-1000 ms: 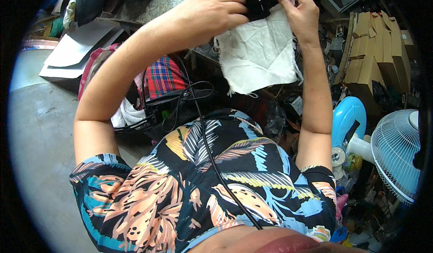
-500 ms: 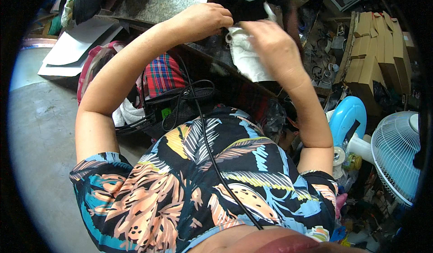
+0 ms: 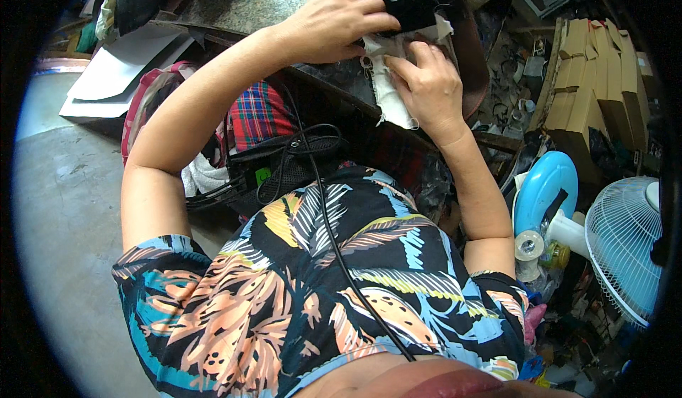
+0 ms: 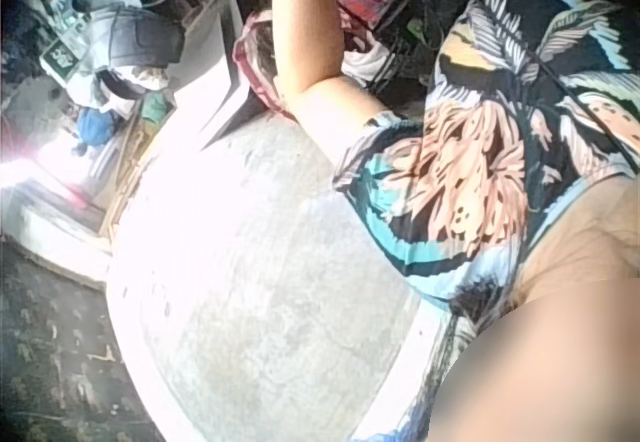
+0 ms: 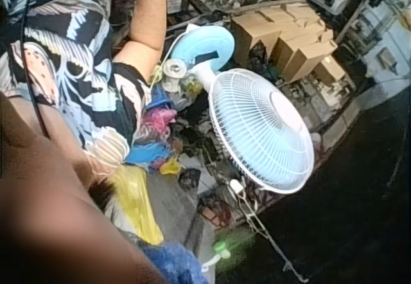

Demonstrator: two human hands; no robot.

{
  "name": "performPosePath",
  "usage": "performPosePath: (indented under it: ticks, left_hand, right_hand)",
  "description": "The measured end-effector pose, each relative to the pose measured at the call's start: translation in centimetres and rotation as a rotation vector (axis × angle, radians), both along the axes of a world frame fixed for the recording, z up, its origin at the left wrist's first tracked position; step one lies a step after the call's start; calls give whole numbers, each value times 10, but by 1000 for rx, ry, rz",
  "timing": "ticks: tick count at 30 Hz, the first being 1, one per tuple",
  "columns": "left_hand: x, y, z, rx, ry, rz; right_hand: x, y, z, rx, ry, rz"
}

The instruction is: The person retrieves a black shoe from under a workbench, then uses scissors to trim excess white fabric from the shoe's interior lining. They repeatedly cut and adjust the fabric inside the shoe while holding it open with the other hand.

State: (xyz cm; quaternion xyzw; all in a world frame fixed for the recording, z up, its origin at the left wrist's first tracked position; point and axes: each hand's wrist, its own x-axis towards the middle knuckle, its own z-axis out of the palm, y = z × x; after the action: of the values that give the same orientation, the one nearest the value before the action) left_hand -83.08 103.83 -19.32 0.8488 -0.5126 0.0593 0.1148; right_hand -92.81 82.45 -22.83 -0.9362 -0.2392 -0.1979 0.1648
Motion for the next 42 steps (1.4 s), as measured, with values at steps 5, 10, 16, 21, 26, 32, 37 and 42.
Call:
performPosePath:
  ticks: [5, 10, 16, 21, 26, 32, 37, 42]
  left_hand:
    - [7, -6, -20, 93, -139, -55]
    - [10, 6, -16, 33, -89, -195]
    - [-2, 14, -10, -82, 76, -103]
    - [-5, 12, -8, -68, 128, 5]
    - [-5, 8, -9, -61, 87, -20]
    - [-7, 5, -9, -58, 59, 40]
    - [-17, -2, -10, 138, -94, 23]
    - [-21, -11, -16, 142, -242, 28]
  right_hand:
    - [8, -10, -6, 310, 46, 44]
    - [4, -17, -5, 240, 79, 72]
    - [4, -2, 11, 89, 57, 17]
    - [8, 24, 10, -27, -134, -37]
    - [11, 7, 0, 475, 123, -71]
    - [11, -7, -6, 609, 233, -40]
    - [12, -6, -6, 713, 283, -73]
    - [13, -6, -7, 741, 294, -92]
